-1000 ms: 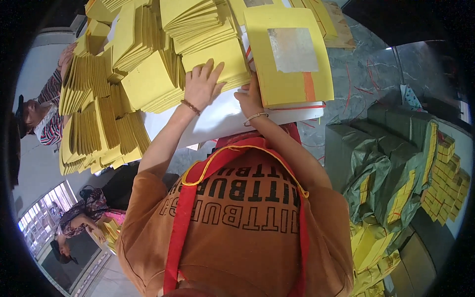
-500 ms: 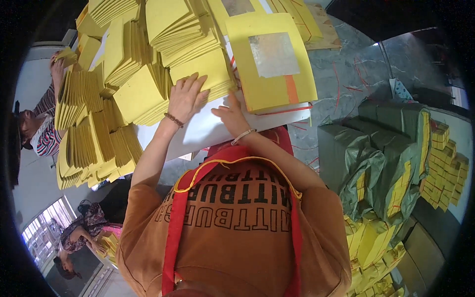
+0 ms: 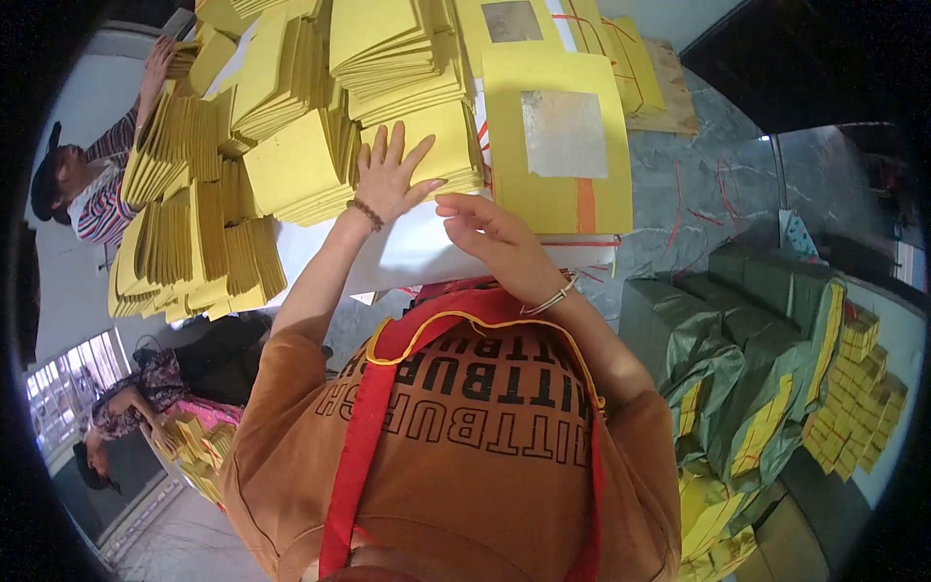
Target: Folding and stacking yellow paper sheets, some with silver foil attached.
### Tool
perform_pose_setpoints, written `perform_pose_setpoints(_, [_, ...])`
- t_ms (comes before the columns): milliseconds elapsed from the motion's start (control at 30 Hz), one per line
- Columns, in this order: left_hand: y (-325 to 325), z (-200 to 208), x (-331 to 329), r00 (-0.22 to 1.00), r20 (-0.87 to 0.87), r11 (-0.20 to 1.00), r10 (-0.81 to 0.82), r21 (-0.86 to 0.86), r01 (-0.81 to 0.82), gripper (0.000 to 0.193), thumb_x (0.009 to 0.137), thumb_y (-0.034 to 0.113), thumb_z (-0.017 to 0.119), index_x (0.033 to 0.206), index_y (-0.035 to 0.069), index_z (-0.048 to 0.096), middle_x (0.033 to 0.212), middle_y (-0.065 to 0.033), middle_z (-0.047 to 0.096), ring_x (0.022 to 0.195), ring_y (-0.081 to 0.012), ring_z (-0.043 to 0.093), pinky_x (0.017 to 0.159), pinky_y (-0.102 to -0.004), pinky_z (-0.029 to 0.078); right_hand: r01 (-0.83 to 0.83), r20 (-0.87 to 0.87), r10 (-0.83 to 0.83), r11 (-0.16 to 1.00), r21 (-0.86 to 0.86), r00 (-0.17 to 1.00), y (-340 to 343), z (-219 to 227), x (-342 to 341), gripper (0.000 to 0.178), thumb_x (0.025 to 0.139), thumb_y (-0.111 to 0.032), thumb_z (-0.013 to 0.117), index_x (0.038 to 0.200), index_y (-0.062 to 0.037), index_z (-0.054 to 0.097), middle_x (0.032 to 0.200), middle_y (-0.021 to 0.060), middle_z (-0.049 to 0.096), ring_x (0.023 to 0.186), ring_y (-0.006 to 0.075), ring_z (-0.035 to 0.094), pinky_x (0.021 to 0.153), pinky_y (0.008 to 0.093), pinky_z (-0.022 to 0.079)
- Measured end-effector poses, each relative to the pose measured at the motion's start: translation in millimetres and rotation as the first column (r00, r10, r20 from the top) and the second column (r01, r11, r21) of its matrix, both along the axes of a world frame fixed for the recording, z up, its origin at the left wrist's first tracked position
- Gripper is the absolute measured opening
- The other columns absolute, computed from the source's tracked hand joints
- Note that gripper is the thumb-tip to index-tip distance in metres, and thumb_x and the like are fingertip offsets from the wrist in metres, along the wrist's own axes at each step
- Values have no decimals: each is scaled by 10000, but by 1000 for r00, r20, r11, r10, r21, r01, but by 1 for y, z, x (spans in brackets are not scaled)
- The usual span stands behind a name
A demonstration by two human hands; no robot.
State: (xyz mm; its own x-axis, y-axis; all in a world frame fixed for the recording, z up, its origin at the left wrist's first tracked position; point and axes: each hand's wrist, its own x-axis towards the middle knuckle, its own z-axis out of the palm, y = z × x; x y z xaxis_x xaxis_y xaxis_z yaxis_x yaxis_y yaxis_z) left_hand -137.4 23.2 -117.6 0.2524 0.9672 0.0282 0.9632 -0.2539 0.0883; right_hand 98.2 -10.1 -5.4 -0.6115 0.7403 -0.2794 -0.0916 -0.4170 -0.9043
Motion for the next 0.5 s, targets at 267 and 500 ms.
perform_pose_setpoints(267, [15, 28, 6, 994, -32, 953, 105, -282, -110, 785, 777, 754, 327, 1409, 291, 278, 1470, -230, 132, 1352, -440, 78, 1038, -612, 96, -63, -77, 63, 998, 10, 995, 7, 16, 26, 356, 916, -134, 514, 1248, -11, 474, 1146, 59, 551, 1059, 114, 495, 921, 252, 389])
perform_pose_setpoints(500, [14, 30, 3, 991, 87, 973, 104, -215, -83, 754, 813, 710, 323, 1394, 230, 320, 1462, -200, 191, 1351, -377, 148, 1061, -550, 95, 78, 24, -83, 981, 177, 996, 28, 38, 74, 367, 917, -118, 452, 1273, -29, 456, 1194, 93, 550, 1112, 171, 521, 888, 302, 437])
